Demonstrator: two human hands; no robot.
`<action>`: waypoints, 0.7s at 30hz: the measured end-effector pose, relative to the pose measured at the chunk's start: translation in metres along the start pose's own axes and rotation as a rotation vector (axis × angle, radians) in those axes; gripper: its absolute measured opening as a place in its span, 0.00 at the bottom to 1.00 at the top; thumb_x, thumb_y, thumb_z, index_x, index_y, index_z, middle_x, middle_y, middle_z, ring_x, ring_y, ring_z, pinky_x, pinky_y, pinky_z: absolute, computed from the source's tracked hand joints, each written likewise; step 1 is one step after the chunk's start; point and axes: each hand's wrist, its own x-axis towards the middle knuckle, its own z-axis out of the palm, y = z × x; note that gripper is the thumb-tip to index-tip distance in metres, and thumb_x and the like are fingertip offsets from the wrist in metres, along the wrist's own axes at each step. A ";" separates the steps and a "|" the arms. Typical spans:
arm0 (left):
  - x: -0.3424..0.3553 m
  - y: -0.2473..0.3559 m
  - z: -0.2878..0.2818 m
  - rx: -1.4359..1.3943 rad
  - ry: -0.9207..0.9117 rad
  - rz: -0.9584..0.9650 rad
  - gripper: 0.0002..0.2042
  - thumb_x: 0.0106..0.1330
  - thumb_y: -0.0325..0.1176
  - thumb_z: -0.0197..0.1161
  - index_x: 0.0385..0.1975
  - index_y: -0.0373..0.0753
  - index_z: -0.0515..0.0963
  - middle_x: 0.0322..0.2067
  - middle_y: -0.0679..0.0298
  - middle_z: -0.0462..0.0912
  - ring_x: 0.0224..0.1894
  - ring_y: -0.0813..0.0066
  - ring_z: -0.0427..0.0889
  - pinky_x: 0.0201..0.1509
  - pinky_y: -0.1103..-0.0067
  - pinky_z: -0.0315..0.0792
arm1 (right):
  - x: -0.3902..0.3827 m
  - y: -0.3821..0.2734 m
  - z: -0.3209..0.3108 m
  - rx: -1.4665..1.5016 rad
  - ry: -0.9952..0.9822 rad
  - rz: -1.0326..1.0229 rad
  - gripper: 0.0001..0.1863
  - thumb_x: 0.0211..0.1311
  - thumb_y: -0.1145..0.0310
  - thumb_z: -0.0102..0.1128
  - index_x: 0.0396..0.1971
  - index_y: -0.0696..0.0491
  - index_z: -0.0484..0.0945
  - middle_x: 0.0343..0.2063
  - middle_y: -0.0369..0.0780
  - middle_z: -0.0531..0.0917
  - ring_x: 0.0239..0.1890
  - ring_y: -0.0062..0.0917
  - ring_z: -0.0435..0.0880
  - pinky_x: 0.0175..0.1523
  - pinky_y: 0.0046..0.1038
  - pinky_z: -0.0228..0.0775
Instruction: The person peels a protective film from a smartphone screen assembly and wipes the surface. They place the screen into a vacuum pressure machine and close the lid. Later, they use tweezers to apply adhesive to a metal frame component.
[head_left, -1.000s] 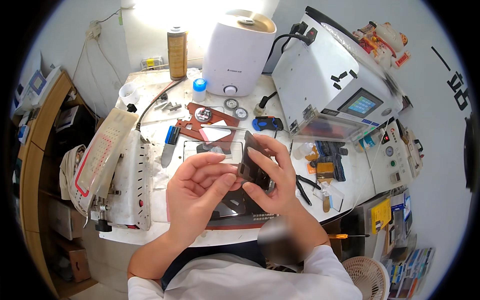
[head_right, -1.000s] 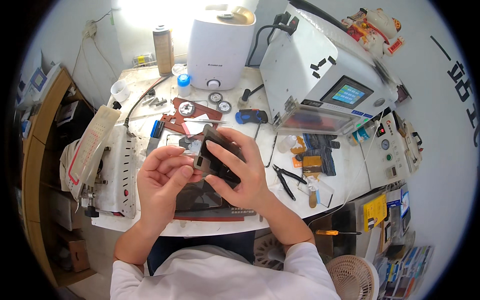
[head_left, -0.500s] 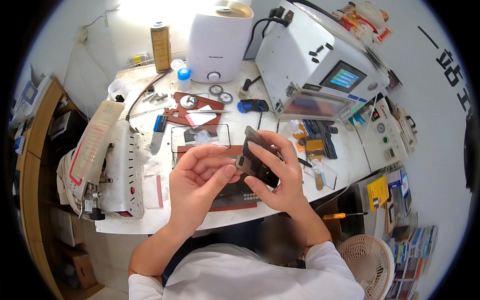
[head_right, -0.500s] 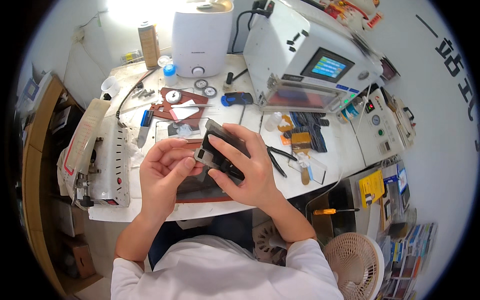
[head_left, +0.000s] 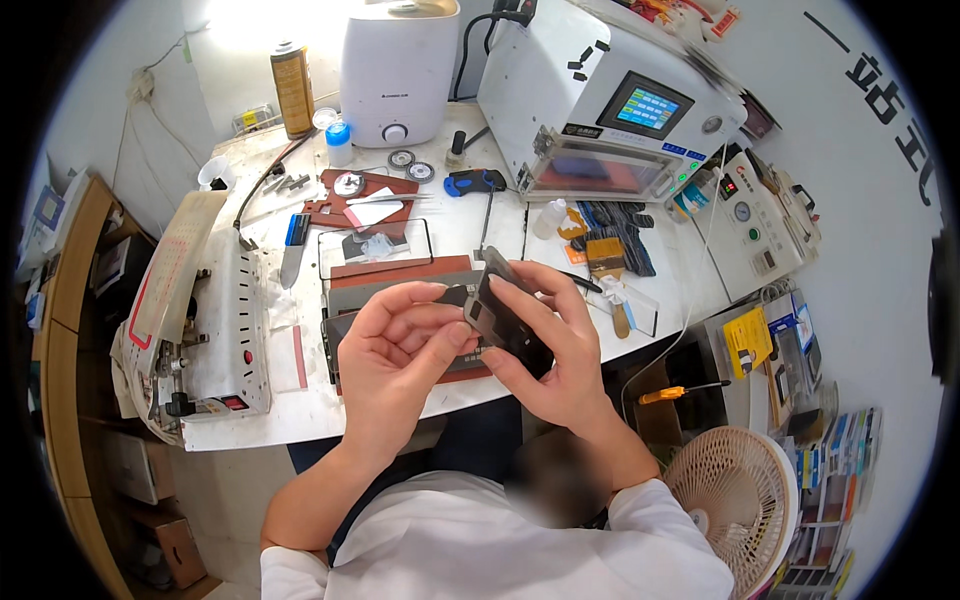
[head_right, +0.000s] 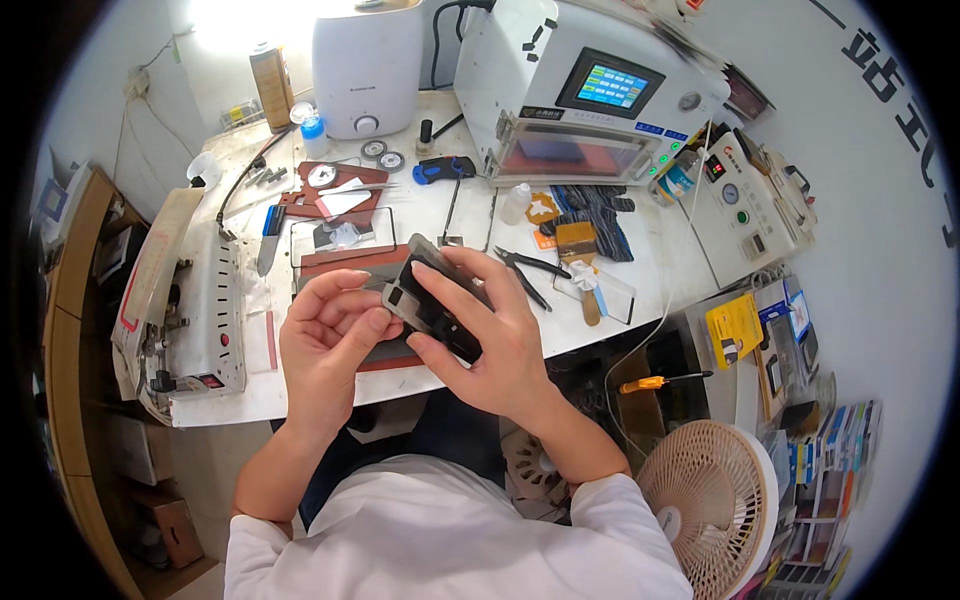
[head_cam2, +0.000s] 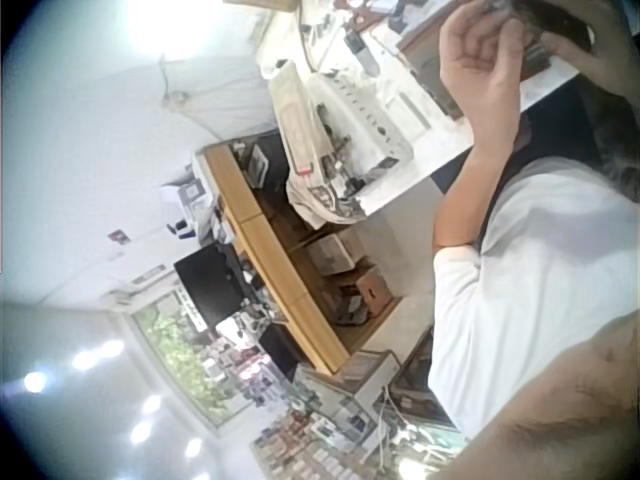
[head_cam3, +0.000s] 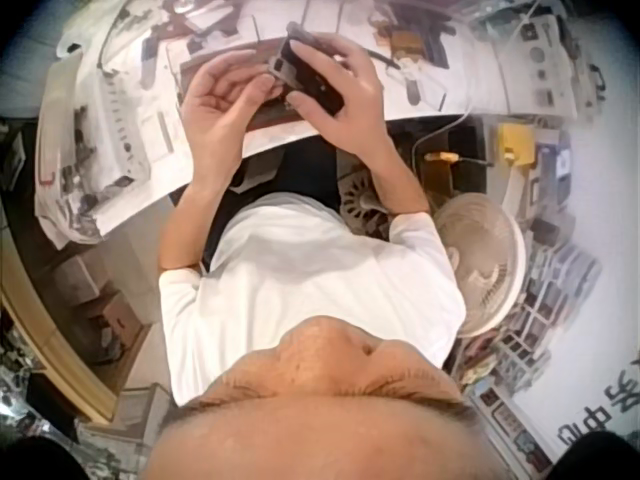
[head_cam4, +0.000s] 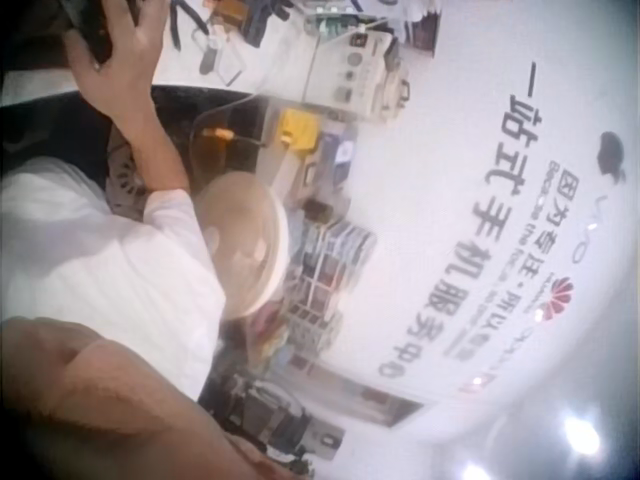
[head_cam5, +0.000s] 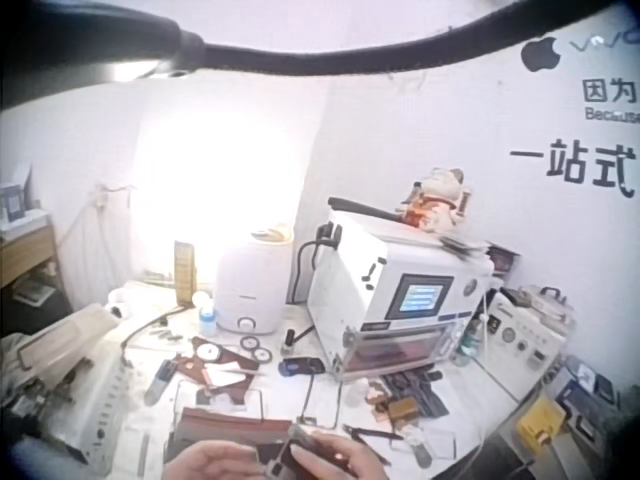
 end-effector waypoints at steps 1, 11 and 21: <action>-0.001 0.000 0.001 0.000 0.002 0.003 0.16 0.66 0.17 0.63 0.53 0.30 0.72 0.41 0.54 0.85 0.42 0.72 0.87 0.49 0.78 0.83 | -0.001 -0.001 0.000 0.002 0.001 0.004 0.31 0.49 0.67 0.73 0.57 0.51 0.79 0.56 0.47 0.74 0.52 0.40 0.78 0.50 0.34 0.75; -0.002 0.002 0.003 0.035 0.015 0.019 0.16 0.66 0.17 0.63 0.52 0.30 0.72 0.40 0.54 0.85 0.41 0.73 0.87 0.48 0.78 0.84 | -0.001 -0.007 -0.002 0.006 -0.008 0.035 0.31 0.49 0.67 0.74 0.57 0.51 0.79 0.55 0.47 0.74 0.51 0.39 0.79 0.50 0.33 0.75; 0.000 0.003 0.000 0.045 0.024 0.019 0.16 0.66 0.17 0.63 0.52 0.30 0.72 0.40 0.54 0.86 0.41 0.73 0.87 0.48 0.78 0.84 | 0.000 -0.008 -0.001 0.020 -0.018 0.051 0.31 0.49 0.67 0.74 0.57 0.51 0.80 0.55 0.47 0.74 0.52 0.39 0.78 0.52 0.34 0.74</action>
